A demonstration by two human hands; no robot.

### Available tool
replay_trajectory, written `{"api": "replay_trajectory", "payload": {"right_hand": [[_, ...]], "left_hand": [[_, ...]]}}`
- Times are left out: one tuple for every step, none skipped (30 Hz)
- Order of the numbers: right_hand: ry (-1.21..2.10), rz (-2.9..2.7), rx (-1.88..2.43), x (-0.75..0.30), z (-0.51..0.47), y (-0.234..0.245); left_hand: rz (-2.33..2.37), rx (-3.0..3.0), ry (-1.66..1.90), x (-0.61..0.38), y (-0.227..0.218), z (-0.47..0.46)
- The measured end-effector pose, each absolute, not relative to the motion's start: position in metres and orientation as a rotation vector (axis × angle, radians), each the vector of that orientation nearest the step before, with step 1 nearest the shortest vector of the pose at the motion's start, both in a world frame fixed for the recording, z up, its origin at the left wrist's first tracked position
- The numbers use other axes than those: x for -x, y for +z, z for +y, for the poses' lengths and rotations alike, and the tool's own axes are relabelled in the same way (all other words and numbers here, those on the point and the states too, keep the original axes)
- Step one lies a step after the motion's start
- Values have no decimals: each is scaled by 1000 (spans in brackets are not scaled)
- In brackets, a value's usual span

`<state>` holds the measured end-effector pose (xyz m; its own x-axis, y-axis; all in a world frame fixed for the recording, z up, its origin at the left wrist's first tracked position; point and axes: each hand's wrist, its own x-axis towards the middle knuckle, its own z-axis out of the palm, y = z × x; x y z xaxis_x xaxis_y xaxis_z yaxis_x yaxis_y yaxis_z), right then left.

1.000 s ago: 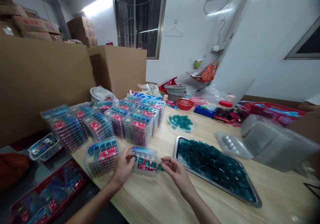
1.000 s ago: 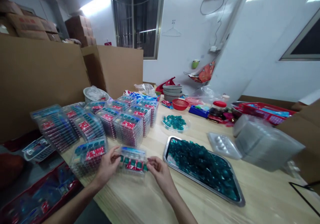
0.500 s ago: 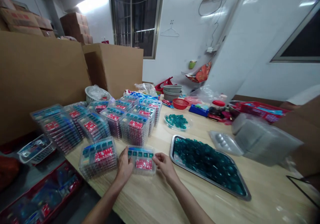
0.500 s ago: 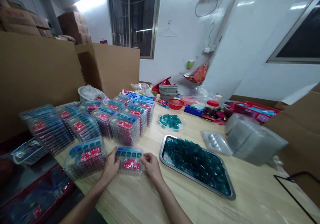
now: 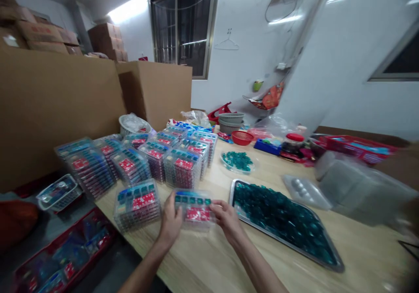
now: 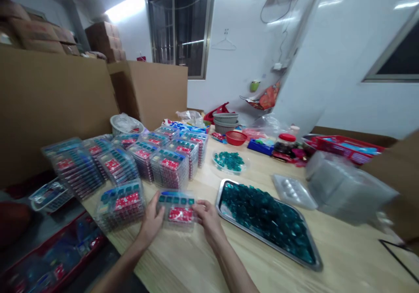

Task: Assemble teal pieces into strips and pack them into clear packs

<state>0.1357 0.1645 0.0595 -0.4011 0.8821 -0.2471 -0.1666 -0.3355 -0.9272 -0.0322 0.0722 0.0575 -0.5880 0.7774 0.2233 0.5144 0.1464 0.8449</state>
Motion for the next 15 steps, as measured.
{"api": "replay_trajectory", "payload": {"right_hand": [[1843, -1118, 1010, -141, 164, 61], [1865, -1104, 994, -145, 163, 64], [1907, -1084, 957, -148, 162, 67], [1954, -1065, 918, -147, 161, 71], [2001, -1060, 882, -144, 159, 76], [2041, -1063, 846, -137, 156, 82], [2070, -1079, 816, -126, 152, 89], [2082, -1106, 790, -112, 148, 97], [2078, -1142, 768, -96, 143, 104], [2061, -1188, 746, -77, 139, 111], [2023, -1249, 732, -57, 136, 116], [1971, -1340, 724, -37, 135, 120], [1905, -1454, 727, -18, 135, 121], [1824, -1581, 735, 0, 136, 121], [1749, -1683, 746, 15, 138, 120]], "left_hand": [[2144, -1293, 1445, 27, 65, 67], [2126, -1338, 1448, 22, 73, 60], [2131, -1371, 1438, 18, 81, 53], [2157, -1398, 1433, 17, 88, 46], [2194, -1418, 1436, 17, 96, 38], [2242, -1420, 1454, 21, 102, 30], [2294, -1405, 1486, 27, 109, 21], [2345, -1370, 1529, 36, 114, 12], [2389, -1315, 1577, 47, 119, 3], [2426, -1246, 1624, 60, 123, -5], [2458, -1167, 1665, 74, 126, -11], [2483, -1086, 1698, 89, 127, -17], [2507, -1003, 1721, 103, 126, -20], [2527, -924, 1735, 117, 123, -23], [2549, -859, 1739, 130, 118, -23]]}}
